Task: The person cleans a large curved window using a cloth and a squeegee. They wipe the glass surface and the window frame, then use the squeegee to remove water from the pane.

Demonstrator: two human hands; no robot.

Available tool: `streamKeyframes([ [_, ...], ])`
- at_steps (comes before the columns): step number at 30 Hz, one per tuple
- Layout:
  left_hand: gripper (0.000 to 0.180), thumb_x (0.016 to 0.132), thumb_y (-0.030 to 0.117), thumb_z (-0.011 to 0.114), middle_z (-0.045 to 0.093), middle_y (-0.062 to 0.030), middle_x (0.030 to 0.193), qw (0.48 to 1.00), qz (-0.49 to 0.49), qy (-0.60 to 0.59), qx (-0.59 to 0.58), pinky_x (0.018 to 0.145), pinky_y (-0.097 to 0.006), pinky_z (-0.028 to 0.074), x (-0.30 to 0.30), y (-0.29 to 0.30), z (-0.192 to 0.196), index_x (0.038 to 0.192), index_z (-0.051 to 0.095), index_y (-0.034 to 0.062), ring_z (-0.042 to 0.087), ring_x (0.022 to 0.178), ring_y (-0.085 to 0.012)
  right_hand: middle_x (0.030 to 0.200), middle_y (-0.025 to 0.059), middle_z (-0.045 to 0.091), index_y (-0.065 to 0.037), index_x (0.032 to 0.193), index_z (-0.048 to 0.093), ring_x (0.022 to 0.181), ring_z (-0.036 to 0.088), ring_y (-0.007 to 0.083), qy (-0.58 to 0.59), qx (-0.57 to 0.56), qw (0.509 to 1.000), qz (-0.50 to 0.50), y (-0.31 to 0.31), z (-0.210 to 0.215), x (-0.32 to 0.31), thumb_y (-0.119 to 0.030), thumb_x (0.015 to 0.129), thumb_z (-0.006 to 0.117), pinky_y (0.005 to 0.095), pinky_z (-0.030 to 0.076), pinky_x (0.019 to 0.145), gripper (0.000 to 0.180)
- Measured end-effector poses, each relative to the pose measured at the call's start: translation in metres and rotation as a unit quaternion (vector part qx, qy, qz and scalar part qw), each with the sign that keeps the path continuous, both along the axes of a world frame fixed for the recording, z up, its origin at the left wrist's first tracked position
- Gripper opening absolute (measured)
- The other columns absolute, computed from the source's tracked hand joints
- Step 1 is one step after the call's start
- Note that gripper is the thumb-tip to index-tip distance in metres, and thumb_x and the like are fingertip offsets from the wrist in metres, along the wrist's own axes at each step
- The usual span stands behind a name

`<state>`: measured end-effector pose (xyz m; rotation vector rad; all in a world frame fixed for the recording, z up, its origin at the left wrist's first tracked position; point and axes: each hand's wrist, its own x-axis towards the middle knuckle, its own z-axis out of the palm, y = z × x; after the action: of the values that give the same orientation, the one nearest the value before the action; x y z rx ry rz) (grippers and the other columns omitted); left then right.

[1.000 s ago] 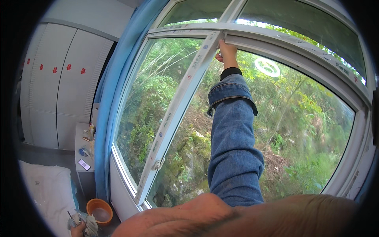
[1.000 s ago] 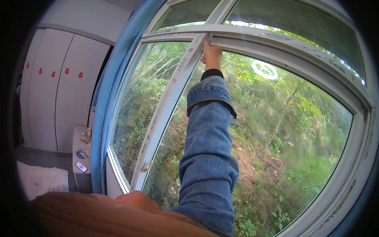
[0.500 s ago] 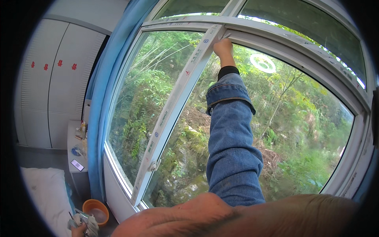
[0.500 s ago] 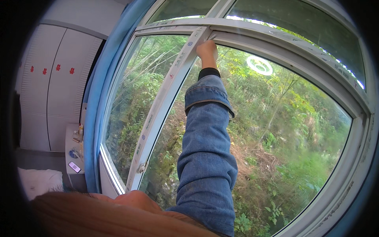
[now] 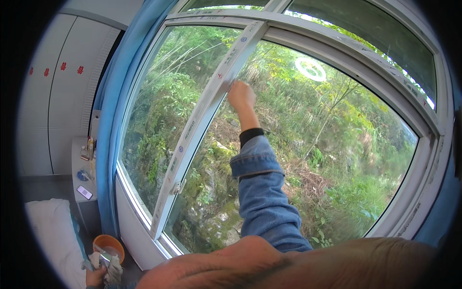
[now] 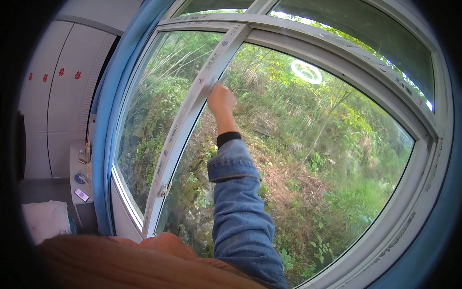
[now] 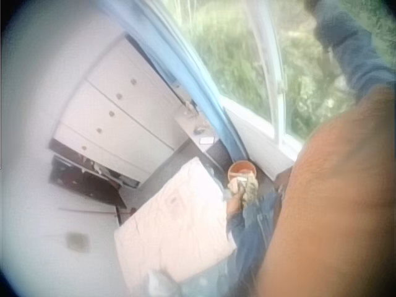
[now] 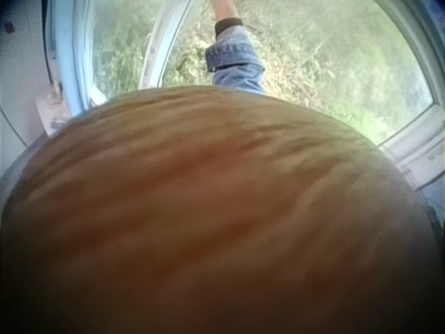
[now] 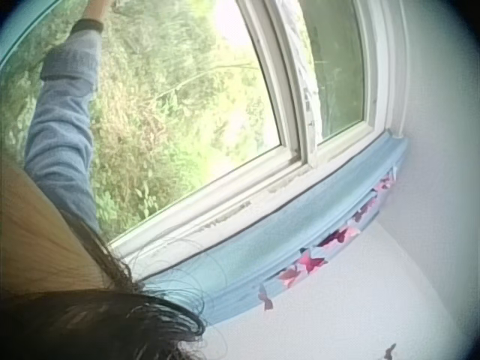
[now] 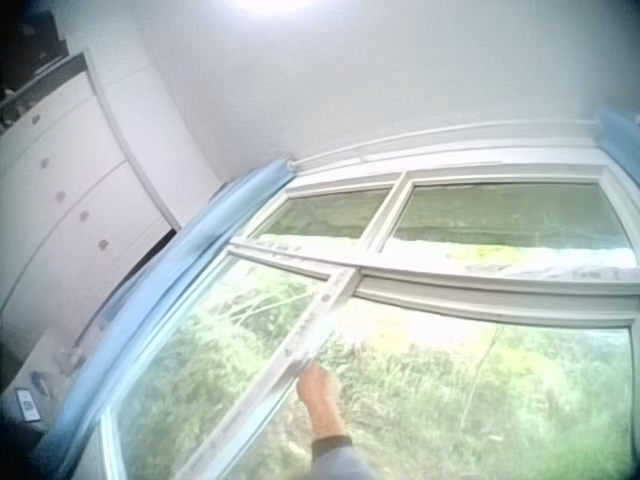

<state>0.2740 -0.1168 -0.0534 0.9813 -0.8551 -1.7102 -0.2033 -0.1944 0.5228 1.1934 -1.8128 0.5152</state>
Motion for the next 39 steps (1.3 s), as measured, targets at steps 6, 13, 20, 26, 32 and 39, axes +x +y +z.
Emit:
streamKeyframes([
  [6, 0.038, 0.085, 0.005, 0.060, 0.062, -0.0083, 0.103, 0.995, 0.007, 0.098, -0.018, 0.078, -0.032, 0.050, -0.012, -0.003, 0.018, 0.121, 0.050, 0.0024, 0.061, 0.089, -0.0200, 0.063, 0.0045, 0.057, -0.002, 0.081, 0.060, 0.055, 0.057, 0.0099, -0.447, 0.040, 0.815, 0.367, 0.061, -0.114, 0.022, -0.021, 0.089, 0.059, 0.0242, 0.044, 0.048, 0.020],
  [13, 0.030, 0.086, 0.010, 0.063, 0.064, -0.0046, 0.098, 0.996, -0.080, 0.032, -0.035, 0.076, -0.030, 0.050, -0.068, -0.018, 0.103, 0.115, 0.058, 0.0037, 0.062, 0.086, -0.0164, 0.063, 0.0030, 0.058, -0.003, 0.080, 0.057, 0.052, 0.056, 0.0105, -0.584, 0.042, 0.646, 0.490, 0.118, -0.236, 0.056, -0.012, 0.087, 0.062, 0.0235, 0.043, 0.047, 0.013],
  [20, 0.021, 0.089, 0.018, 0.061, 0.066, 0.0012, 0.086, 0.983, -0.166, 0.047, -0.060, 0.055, -0.022, 0.048, -0.168, -0.019, 0.161, 0.108, 0.062, 0.0079, 0.060, 0.066, -0.0064, 0.056, 0.0028, 0.056, -0.003, 0.084, 0.056, 0.046, 0.053, 0.0076, -0.654, 0.070, 0.636, 0.404, 0.162, -0.299, 0.116, -0.009, 0.085, 0.062, 0.0230, 0.038, 0.039, 0.009],
  [26, 0.024, 0.094, 0.027, 0.054, 0.058, 0.0015, 0.093, 0.952, -0.179, 0.172, -0.181, 0.066, -0.025, 0.047, -0.243, 0.002, 0.183, 0.112, 0.053, 0.0109, 0.056, 0.084, -0.0080, 0.061, 0.0200, 0.058, -0.008, 0.090, 0.056, 0.061, 0.060, 0.0398, -0.398, 0.106, 0.849, 0.330, 0.179, -0.340, 0.134, -0.020, 0.081, 0.059, 0.0476, 0.046, 0.054, 0.015],
  [32, 0.032, 0.090, 0.026, 0.062, 0.059, -0.0011, 0.096, 0.913, -0.261, 0.233, -0.211, 0.072, -0.028, 0.049, -0.290, 0.030, 0.182, 0.116, 0.052, 0.0087, 0.058, 0.084, -0.0124, 0.072, 0.0212, 0.062, -0.007, 0.089, 0.054, 0.071, 0.060, 0.0430, -0.359, 0.093, 0.906, 0.205, 0.200, -0.340, 0.113, -0.017, 0.080, 0.055, 0.0503, 0.047, 0.060, 0.014],
  [39, 0.015, 0.090, 0.018, 0.061, 0.063, -0.0058, 0.082, 0.915, -0.294, 0.229, -0.154, 0.059, -0.031, 0.051, -0.300, 0.063, 0.200, 0.096, 0.059, 0.0043, 0.062, 0.068, -0.0171, 0.063, 0.0124, 0.058, -0.002, 0.094, 0.053, 0.051, 0.057, 0.0266, -0.487, 0.135, 0.785, 0.358, 0.211, -0.349, 0.073, -0.007, 0.081, 0.049, 0.0378, 0.047, 0.048, 0.015],
])
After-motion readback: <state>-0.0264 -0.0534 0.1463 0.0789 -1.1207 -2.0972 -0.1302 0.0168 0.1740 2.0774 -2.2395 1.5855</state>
